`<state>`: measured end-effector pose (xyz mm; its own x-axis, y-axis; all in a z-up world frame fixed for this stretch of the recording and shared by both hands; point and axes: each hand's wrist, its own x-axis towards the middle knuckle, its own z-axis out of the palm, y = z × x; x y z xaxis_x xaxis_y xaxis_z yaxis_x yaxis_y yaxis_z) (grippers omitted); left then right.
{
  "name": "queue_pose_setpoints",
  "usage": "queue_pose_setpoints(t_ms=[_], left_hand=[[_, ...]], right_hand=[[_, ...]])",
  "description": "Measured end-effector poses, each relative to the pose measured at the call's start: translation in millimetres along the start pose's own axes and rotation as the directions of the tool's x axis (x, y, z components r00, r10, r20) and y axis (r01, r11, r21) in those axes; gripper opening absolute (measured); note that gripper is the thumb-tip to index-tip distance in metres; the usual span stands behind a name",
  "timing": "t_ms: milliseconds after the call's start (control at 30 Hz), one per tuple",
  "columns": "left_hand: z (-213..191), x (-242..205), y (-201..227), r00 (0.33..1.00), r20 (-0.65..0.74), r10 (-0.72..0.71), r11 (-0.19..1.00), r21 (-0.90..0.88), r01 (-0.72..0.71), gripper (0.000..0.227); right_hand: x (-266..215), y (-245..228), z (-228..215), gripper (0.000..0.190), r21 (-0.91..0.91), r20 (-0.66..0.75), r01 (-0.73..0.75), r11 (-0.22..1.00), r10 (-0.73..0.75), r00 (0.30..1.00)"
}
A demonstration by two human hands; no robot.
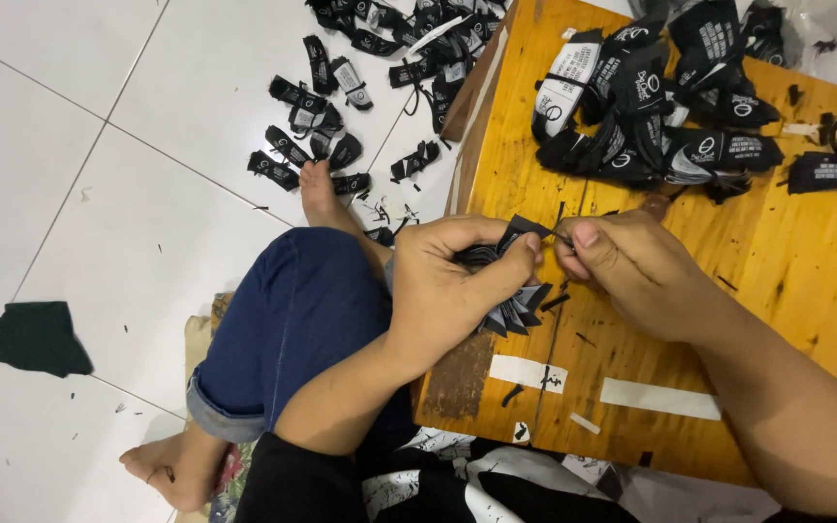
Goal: Trimming excess threads from fabric labels using thread nippers
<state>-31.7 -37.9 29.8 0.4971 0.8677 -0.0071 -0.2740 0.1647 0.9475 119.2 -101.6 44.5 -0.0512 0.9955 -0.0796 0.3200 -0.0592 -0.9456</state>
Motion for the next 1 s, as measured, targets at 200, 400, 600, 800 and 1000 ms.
queue_pose_setpoints(t_ms=[200,400,600,800,1000], left_hand=[[-0.5,0.6,-1.2,0.999,0.011,0.033,0.999,0.010,-0.033,0.002],[-0.5,1.9,0.0,0.998,0.034,0.048,0.999,-0.007,-0.048,0.004],[1.3,2.7,4.1,0.998,0.047,0.051,0.998,-0.028,-0.050,0.005],[0.1,2.9,3.0,0.997,0.059,0.058,0.998,-0.006,-0.058,0.006],[0.2,2.9,3.3,0.995,0.083,0.052,0.999,-0.001,-0.052,0.008]], right_hand=[[-0.5,1.4,0.2,0.048,-0.013,0.007,0.012,1.000,-0.012,1.000],[-1.8,3.7,0.9,0.048,-0.028,0.001,0.036,0.999,-0.036,0.999],[-1.7,4.5,0.2,0.048,-0.064,0.008,0.011,0.998,-0.010,1.000],[-1.1,1.9,0.1,0.047,-0.097,0.007,0.014,0.995,-0.013,1.000],[-1.4,5.3,-2.2,0.048,-0.013,0.009,0.023,1.000,-0.023,1.000]])
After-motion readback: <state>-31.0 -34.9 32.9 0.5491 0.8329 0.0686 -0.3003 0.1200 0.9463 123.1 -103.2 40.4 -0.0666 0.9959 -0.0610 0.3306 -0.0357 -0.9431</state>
